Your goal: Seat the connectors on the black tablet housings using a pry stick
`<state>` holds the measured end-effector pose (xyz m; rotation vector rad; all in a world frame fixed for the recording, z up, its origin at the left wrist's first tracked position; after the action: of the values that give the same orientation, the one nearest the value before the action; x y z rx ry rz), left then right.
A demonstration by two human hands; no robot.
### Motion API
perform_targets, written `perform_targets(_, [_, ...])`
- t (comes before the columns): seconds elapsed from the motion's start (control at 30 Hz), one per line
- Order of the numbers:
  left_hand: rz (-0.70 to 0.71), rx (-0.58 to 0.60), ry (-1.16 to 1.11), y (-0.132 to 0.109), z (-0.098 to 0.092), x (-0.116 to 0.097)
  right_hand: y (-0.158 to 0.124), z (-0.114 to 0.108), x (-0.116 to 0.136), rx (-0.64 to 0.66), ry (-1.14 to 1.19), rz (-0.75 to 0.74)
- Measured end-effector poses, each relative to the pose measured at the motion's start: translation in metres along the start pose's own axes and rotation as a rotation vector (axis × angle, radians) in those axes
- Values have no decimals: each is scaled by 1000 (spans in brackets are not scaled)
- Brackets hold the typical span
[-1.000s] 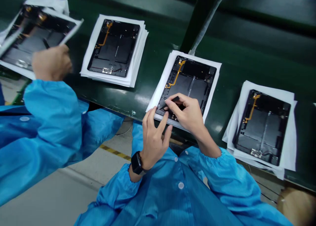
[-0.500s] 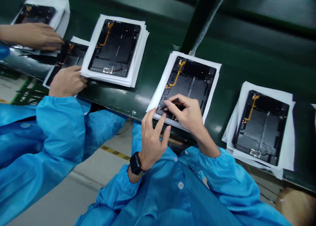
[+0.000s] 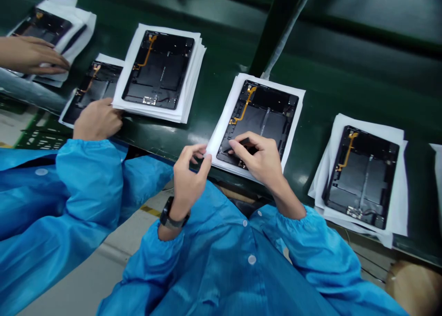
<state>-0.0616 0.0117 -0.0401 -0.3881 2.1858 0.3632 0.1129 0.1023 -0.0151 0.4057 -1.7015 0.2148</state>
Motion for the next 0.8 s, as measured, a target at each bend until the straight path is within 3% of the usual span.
perform_targets(0.13, [-128,222,-131,27,3,1,0,0,0,23,9,3])
perform_targets(0.27, [-177,329,-193,35,11,1,0,1,1,54,-60,-33])
perform_targets(0.43, [-203,356,-251,33,16,1,-4,4,6,48,-221,-122])
perform_targets(0.67, [-209,361,-333,32,20,2,-6,10,-1,15,-201,-117])
perform_targets(0.8, [-228,352,-379,32,22,5,-7,13,2,-26,-307,-113])
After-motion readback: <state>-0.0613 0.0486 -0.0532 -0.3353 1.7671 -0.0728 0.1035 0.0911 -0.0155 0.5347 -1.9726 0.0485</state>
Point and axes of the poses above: each hand's wrist, its own y-axis towards the middle knuckle, its own z-axis out of the palm, x = y × z, the point moved 1 cm from there along y, towards the middle knuckle, and after that the axes turned 12 degrees about y, right-handed, at the moved point
